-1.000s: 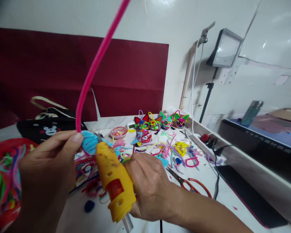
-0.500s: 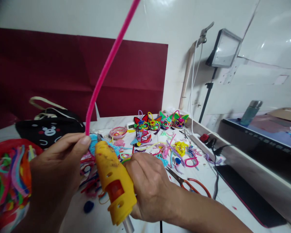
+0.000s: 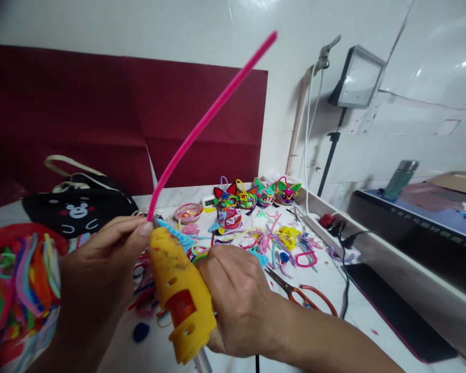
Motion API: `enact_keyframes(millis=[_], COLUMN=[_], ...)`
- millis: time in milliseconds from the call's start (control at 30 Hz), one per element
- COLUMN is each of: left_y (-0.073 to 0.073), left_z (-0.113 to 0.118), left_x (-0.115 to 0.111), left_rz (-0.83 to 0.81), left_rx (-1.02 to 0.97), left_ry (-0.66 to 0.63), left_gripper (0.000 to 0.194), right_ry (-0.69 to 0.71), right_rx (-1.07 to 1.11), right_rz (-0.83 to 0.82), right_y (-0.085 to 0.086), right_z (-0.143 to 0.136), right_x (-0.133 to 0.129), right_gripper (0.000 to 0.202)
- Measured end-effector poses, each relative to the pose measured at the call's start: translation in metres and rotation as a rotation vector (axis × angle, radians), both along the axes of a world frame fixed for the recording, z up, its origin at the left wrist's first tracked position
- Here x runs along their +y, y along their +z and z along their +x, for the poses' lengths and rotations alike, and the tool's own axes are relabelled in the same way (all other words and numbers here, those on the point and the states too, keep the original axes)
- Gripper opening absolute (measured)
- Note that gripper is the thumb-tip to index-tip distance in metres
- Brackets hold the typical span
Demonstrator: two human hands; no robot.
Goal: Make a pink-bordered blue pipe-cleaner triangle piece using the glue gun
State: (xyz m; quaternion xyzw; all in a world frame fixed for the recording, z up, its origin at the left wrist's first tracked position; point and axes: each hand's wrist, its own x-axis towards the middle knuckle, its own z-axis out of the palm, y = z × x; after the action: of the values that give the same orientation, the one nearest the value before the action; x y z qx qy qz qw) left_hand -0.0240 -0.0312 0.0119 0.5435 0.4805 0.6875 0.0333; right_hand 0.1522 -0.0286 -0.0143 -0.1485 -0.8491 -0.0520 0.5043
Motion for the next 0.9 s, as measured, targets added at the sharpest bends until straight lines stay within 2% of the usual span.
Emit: enact_keyframes(millis=[300,433,567,900], left_y=[0.002,0.001,0.0,0.006], left_z=[0.0,-0.006,-0.015,-0.018], left_x=[0.0,0.0,0.001,-0.003], left_rz=[0.013,0.014,0.032,0.02], left_rx=[0.005,0.029,0.063,-0.001], left_ry=[0.042,0.074,0.052,0.113], left_gripper=[0.006,0.006,0.007,0.008], right_ry=[-0.04,-0.039,-0.035,-0.057], right_rx=[0.017,0.02,0.01,-0.02], right_rz=[0.008,-0.004,-0.017,-0.016], right_y=[-0.002,-0.003,-0.002,-0.002], right_z=[0.0,0.0,0.001,0.001], right_x=[-0.001,-0.001,0.0,-0.002], right_gripper=[0.01,0.008,0.009,0.011])
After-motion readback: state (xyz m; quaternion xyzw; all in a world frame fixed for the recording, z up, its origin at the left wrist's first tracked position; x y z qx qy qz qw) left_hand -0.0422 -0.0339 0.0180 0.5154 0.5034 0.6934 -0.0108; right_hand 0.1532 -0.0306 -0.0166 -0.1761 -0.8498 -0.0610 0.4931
